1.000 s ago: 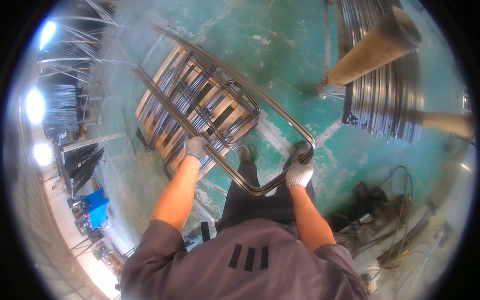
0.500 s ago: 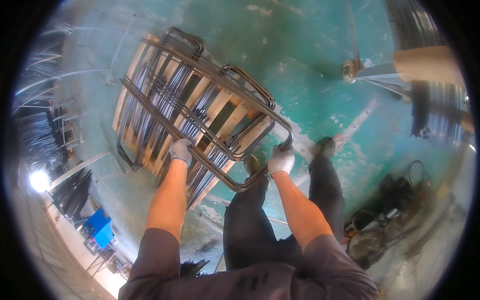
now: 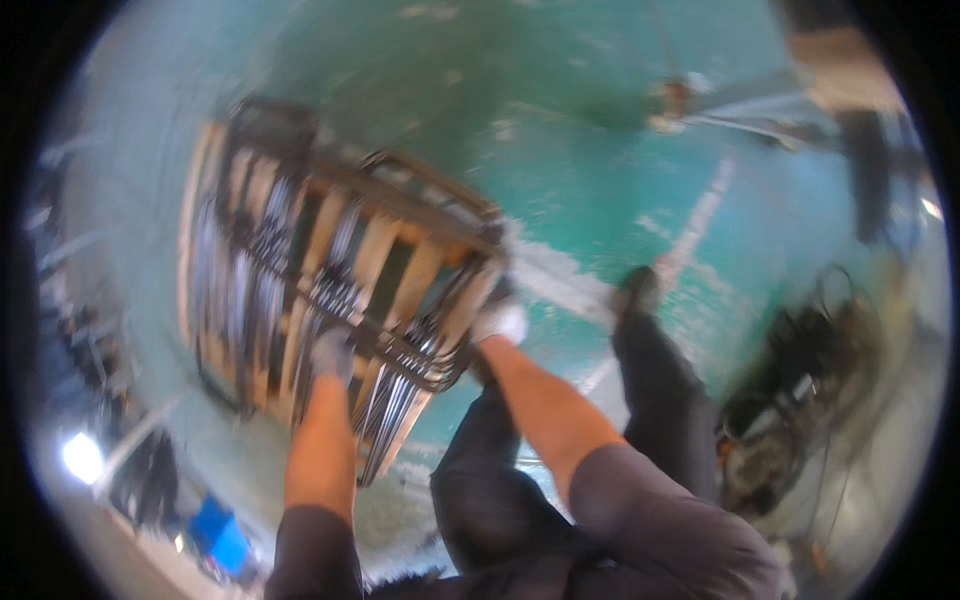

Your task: The person bends metal rods using a large industrial bending machine. The person picks up a bundle of straight rods, places them into the machine's rollers, secures them, activates the bending mechanism, and then removes the now-curved U-shaped rods and stacks them on a wooden pallet.

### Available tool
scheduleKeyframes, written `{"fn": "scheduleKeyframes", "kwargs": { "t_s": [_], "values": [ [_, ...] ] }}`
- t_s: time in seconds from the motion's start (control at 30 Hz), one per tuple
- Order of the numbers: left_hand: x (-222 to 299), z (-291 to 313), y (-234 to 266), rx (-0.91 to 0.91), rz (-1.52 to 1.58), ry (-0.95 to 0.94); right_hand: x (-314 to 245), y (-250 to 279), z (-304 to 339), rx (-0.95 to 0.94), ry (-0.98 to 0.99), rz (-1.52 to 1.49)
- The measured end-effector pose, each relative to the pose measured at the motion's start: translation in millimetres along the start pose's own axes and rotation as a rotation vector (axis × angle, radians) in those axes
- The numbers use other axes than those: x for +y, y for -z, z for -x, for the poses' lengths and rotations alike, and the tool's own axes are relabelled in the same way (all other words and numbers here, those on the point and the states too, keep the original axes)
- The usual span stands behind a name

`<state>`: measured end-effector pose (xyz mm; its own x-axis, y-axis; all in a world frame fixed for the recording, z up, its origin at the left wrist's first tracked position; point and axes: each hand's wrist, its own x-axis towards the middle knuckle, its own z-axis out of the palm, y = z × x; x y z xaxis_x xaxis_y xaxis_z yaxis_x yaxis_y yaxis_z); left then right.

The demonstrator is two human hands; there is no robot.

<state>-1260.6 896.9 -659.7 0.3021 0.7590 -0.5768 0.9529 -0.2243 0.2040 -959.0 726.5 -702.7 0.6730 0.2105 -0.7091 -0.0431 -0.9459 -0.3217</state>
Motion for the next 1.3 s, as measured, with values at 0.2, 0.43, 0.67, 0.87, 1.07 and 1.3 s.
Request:
{"fn": "scheduleKeyframes", "kwargs": {
  "t_s": [0.2,0.43,0.67,0.87,1.07,1.3],
  "values": [
    [58.2,62.5,-29.9,-0.083,1.457,0.278,-21.4,100.6,37.3,-0.175,-0.293,-0.099],
    [254.7,150.0,-37.1,-0.240,1.083,0.258,-7.6,473.0,99.0,0.683,0.607,-0.215],
    [442.1,187.9,55.1,-0.387,0.839,-0.038,9.7,826.6,-61.7,1.052,0.195,0.292],
    [522.1,208.0,127.4,-0.163,0.842,-0.015,-1.6,888.8,-121.2,0.713,-0.034,0.267],
    [583.5,250.2,124.9,-0.215,0.708,0.034,28.6,929.1,-146.7,0.434,0.187,0.373],
    [697.3,321.2,143.1,-0.392,0.695,-0.170,27.6,950.0,-129.7,0.182,0.316,0.176]
  ]
}}
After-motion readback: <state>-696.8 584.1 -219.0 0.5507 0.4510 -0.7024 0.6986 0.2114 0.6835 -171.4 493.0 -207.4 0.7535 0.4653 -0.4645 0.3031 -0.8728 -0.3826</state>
